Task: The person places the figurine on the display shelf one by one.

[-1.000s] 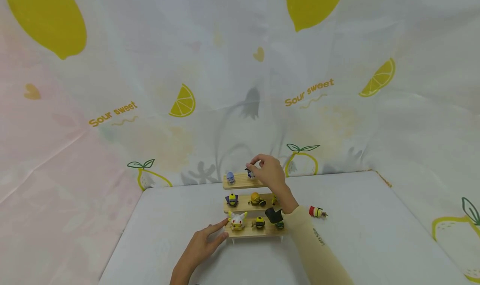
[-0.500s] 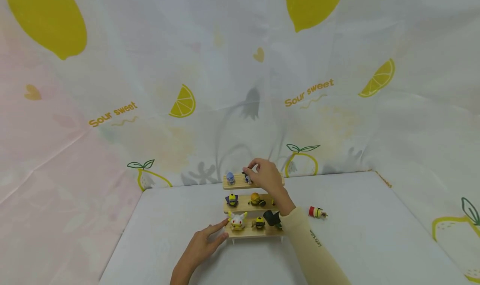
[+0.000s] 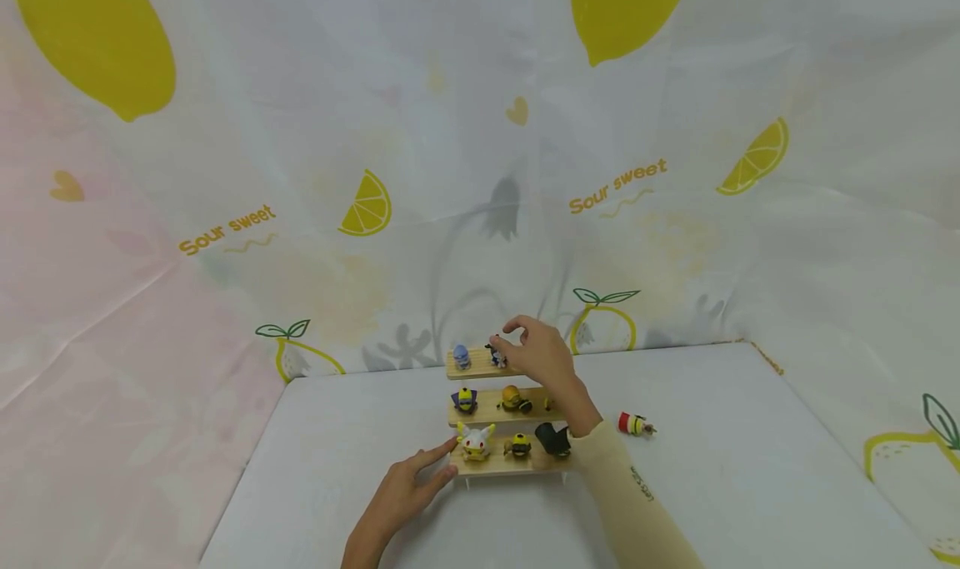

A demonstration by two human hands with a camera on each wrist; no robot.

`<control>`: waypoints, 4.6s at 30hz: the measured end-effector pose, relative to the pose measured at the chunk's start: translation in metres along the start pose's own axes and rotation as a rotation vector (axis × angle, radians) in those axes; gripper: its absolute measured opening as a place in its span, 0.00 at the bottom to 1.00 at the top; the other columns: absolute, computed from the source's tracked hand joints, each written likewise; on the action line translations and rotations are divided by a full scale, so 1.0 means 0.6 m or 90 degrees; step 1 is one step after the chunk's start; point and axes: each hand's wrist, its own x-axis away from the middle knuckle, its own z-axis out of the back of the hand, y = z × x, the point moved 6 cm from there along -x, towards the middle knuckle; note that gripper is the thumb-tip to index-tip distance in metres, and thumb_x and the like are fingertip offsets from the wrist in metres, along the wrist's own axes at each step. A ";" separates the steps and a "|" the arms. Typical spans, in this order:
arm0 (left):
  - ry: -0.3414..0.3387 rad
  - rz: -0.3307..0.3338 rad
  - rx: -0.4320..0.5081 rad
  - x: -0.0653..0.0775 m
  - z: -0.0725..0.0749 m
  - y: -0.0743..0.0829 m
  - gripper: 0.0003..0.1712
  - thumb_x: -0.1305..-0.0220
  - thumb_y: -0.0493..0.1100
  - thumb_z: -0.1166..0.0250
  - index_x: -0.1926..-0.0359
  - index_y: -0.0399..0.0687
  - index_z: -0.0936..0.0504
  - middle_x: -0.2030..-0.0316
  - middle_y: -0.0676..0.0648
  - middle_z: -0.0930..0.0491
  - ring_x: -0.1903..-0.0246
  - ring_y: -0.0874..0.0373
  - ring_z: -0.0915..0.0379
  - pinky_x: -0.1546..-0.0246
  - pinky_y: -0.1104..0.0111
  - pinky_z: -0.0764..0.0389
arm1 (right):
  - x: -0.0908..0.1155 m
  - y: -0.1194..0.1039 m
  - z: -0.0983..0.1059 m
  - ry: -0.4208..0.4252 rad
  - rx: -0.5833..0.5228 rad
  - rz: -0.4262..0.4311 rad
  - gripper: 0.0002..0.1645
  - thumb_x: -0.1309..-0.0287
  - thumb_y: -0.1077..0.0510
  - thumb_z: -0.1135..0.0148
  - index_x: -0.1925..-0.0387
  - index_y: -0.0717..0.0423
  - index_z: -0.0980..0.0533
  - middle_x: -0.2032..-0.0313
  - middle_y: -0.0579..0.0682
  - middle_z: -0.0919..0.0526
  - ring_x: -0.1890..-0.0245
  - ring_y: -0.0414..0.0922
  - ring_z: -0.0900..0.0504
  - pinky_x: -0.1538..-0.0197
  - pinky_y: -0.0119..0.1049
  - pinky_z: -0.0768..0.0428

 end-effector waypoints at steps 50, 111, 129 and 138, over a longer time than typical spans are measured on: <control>-0.003 0.014 -0.003 0.001 0.002 0.002 0.27 0.35 0.63 0.38 0.38 0.63 0.21 0.42 0.45 0.21 0.43 0.31 0.28 0.42 0.40 0.30 | 0.101 0.212 0.114 -0.027 0.073 -0.041 0.19 0.40 0.48 0.31 0.55 0.57 0.19 0.81 0.46 0.36 0.85 0.41 0.42 0.82 0.33 0.42; -0.012 0.010 0.010 0.001 0.000 0.005 0.28 0.35 0.63 0.38 0.37 0.62 0.21 0.41 0.46 0.22 0.43 0.30 0.30 0.41 0.39 0.31 | 0.162 0.329 0.108 -0.083 0.285 -0.113 0.10 0.47 0.58 0.29 0.63 0.57 0.18 0.62 0.57 0.16 0.74 0.46 0.25 0.76 0.40 0.25; -0.014 0.010 0.012 0.002 0.002 0.004 0.28 0.35 0.63 0.38 0.37 0.62 0.21 0.41 0.45 0.22 0.43 0.28 0.30 0.41 0.38 0.31 | 0.167 0.312 0.118 -0.001 0.199 -0.071 0.11 0.44 0.55 0.28 0.60 0.54 0.16 0.72 0.47 0.24 0.75 0.43 0.30 0.79 0.35 0.32; -0.005 0.003 0.013 0.002 0.001 0.002 0.28 0.35 0.63 0.38 0.37 0.62 0.21 0.42 0.45 0.21 0.42 0.30 0.30 0.40 0.39 0.32 | 0.165 0.296 0.135 0.049 0.168 -0.040 0.10 0.44 0.55 0.28 0.62 0.55 0.17 0.77 0.46 0.30 0.79 0.42 0.35 0.81 0.34 0.37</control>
